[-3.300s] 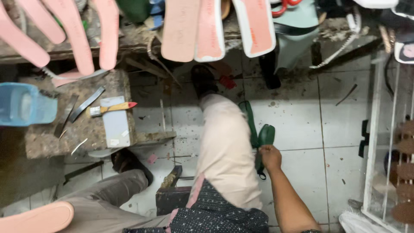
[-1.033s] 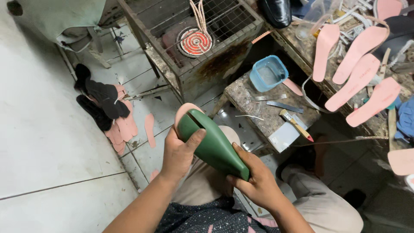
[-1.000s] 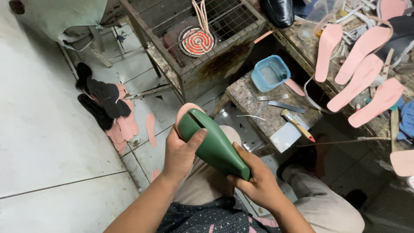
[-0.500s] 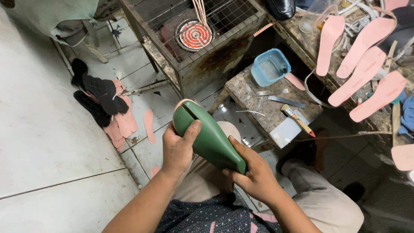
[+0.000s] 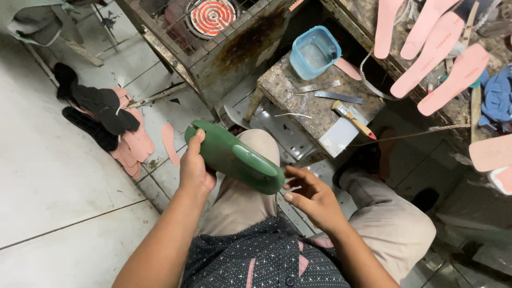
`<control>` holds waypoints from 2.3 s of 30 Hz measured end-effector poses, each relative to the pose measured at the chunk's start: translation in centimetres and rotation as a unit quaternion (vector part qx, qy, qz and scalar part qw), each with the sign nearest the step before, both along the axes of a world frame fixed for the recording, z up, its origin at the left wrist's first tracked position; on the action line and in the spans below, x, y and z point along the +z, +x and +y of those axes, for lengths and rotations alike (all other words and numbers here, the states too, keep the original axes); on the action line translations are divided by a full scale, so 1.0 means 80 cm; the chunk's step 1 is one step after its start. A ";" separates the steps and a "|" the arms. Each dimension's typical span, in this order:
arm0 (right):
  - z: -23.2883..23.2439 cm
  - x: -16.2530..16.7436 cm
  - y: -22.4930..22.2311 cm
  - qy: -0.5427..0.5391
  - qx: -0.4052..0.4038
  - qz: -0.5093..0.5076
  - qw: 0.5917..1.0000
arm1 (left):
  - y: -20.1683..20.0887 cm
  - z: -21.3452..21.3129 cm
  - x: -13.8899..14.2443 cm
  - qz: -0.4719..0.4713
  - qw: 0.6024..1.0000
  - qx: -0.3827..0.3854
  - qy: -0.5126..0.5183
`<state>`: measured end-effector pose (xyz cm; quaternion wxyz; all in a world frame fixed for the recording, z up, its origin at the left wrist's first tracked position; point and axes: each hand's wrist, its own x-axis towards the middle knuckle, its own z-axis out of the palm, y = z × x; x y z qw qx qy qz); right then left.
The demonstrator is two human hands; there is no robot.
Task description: The person sits in a shoe workshop and fits a decorative beaded strap over a pink insole on a green shoe last, positioning and pressing the strap ends against the insole. They then pick up a brush and apply glue to the strap and insole edge.
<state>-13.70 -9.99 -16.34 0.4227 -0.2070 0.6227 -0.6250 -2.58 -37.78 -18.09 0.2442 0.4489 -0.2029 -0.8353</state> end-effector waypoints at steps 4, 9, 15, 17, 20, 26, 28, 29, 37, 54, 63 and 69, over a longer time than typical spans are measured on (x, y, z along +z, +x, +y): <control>-0.026 0.021 -0.003 -0.105 0.034 -0.118 0.987 | -0.005 -0.031 0.016 0.038 0.997 -0.061 -0.032; -0.057 0.049 0.014 0.026 0.158 -0.212 0.964 | -0.012 -0.067 0.057 0.095 0.955 -0.253 -0.120; -0.079 0.050 0.049 0.044 0.192 -0.149 0.969 | -0.028 -0.039 0.078 -0.036 0.866 -0.371 -0.334; -0.081 0.052 0.055 0.018 0.187 -0.118 0.975 | -0.027 -0.035 0.083 0.000 0.868 -0.353 -0.349; -0.083 0.059 0.057 0.029 0.186 -0.118 0.975 | -0.021 -0.032 0.087 0.011 0.853 -0.341 -0.394; -0.112 0.071 0.065 0.045 0.190 -0.095 0.976 | 0.000 -0.048 0.080 -0.093 0.767 -0.322 -0.547; -0.116 0.072 0.069 0.056 0.194 -0.071 0.977 | 0.010 -0.044 0.073 -0.111 0.741 -0.308 -0.587; -0.116 0.072 0.071 0.061 0.196 -0.065 0.977 | 0.016 -0.039 0.070 -0.106 0.746 -0.300 -0.585; -0.092 0.062 0.085 0.070 0.204 -0.027 0.976 | 0.052 -0.008 0.079 -0.104 0.745 -0.217 -0.622; -0.018 -0.041 0.105 0.141 0.120 -0.185 0.965 | -0.205 -0.191 0.182 -0.406 0.481 -0.141 -0.765; -0.018 -0.064 0.112 0.138 0.112 -0.105 0.978 | -0.199 -0.232 0.188 -0.445 0.476 0.068 -0.755; -0.037 -0.060 0.107 0.137 0.089 -0.170 0.972 | -0.153 -0.248 0.196 -0.453 0.391 -0.174 -0.782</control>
